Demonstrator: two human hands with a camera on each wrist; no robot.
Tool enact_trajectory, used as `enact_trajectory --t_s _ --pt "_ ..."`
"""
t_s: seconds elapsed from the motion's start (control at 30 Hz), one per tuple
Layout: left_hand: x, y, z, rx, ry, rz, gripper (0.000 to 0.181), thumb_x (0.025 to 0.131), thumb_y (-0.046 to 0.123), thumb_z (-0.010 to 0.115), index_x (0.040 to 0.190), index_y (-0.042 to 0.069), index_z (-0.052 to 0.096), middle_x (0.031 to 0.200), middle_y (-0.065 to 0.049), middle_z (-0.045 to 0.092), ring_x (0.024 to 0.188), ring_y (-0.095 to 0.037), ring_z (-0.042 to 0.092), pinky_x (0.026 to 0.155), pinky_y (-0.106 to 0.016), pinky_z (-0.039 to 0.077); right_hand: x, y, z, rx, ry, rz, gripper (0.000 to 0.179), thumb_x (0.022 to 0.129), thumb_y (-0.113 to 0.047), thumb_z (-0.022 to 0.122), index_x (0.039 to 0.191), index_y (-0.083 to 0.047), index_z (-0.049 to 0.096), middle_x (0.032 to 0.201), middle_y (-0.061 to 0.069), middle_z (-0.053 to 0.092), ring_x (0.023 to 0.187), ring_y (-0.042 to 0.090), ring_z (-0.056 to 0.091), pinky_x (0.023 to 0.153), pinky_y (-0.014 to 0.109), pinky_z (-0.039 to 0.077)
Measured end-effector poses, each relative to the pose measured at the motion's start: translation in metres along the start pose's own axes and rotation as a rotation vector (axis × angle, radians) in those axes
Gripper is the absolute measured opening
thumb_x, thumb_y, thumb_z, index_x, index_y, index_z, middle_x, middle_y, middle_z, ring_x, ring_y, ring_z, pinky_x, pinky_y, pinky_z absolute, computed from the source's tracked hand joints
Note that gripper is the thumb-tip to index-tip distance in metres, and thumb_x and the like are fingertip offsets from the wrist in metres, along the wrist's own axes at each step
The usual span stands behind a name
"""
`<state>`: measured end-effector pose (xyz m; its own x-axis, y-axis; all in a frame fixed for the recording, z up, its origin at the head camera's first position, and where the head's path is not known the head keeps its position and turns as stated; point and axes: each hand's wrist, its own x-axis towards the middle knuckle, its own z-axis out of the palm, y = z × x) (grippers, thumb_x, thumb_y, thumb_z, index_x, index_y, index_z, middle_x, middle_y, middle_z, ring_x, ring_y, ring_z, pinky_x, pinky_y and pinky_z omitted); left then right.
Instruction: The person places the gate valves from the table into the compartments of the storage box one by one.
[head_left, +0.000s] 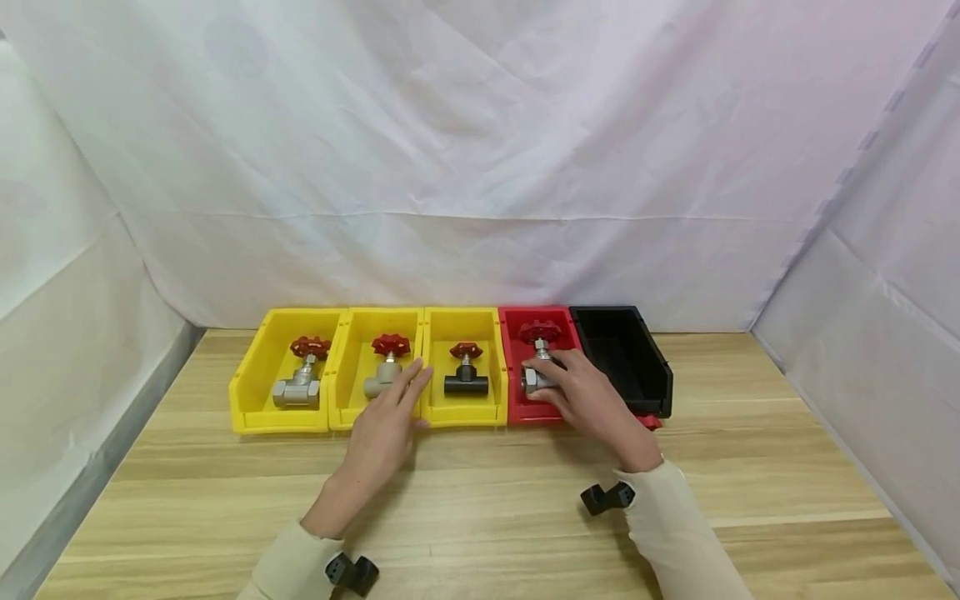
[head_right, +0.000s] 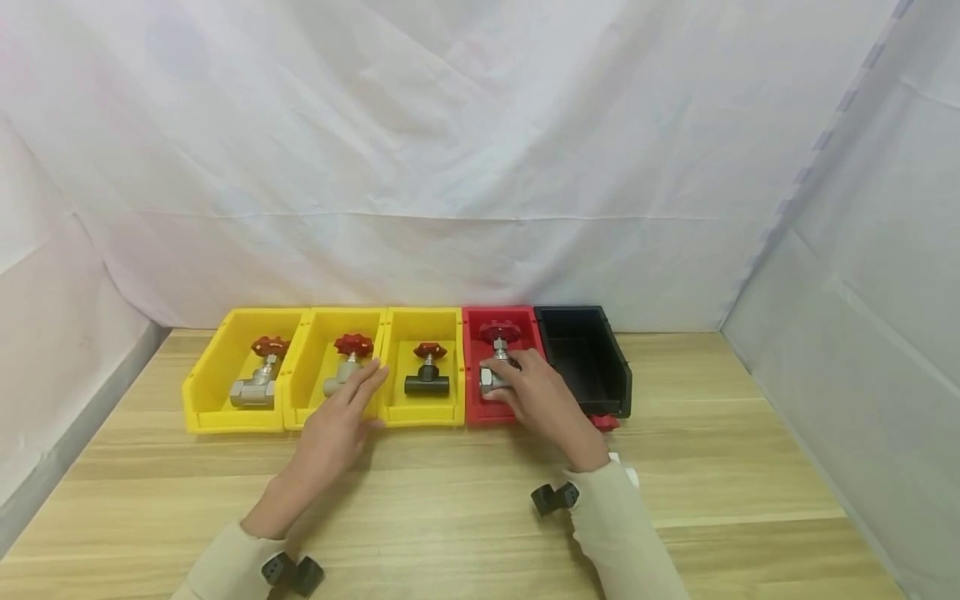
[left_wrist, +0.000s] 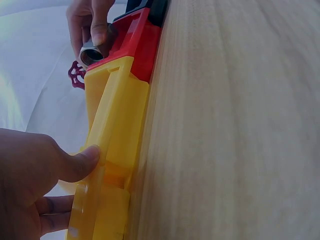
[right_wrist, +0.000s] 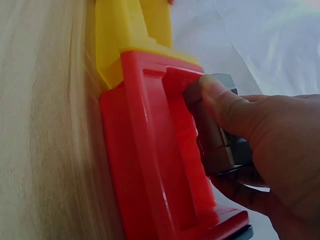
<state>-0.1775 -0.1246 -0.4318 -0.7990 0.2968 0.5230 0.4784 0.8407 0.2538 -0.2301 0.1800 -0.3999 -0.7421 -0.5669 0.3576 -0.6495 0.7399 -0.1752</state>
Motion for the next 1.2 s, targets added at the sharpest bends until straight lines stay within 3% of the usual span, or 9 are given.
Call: enact_trajectory --t_s 0.73,1.2 --pt "-0.002 0.001 0.001 0.002 0.023 0.009 0.073 0.076 0.011 0.082 0.140 0.008 0.047 0.144 -0.012 0.043 0.073 -0.021 0.056 0.051 -0.024 0.044 0.012 0.003 0.013 0.002 -0.094 0.044 0.040 0.087 -0.034 0.070 0.125 -0.022 0.063 0.109 0.010 0.059 0.095 0.025 0.054 0.082 0.043 0.052" --pt "-0.001 0.000 0.002 0.008 0.030 0.010 0.074 0.075 0.010 0.082 0.140 0.007 0.047 0.145 -0.011 0.043 0.072 -0.021 0.055 0.050 -0.024 0.044 0.017 0.003 0.020 -0.154 -0.125 -0.001 0.044 0.085 -0.038 0.071 0.124 -0.020 0.065 0.107 0.010 0.062 0.091 0.023 0.056 0.075 0.038 0.054"
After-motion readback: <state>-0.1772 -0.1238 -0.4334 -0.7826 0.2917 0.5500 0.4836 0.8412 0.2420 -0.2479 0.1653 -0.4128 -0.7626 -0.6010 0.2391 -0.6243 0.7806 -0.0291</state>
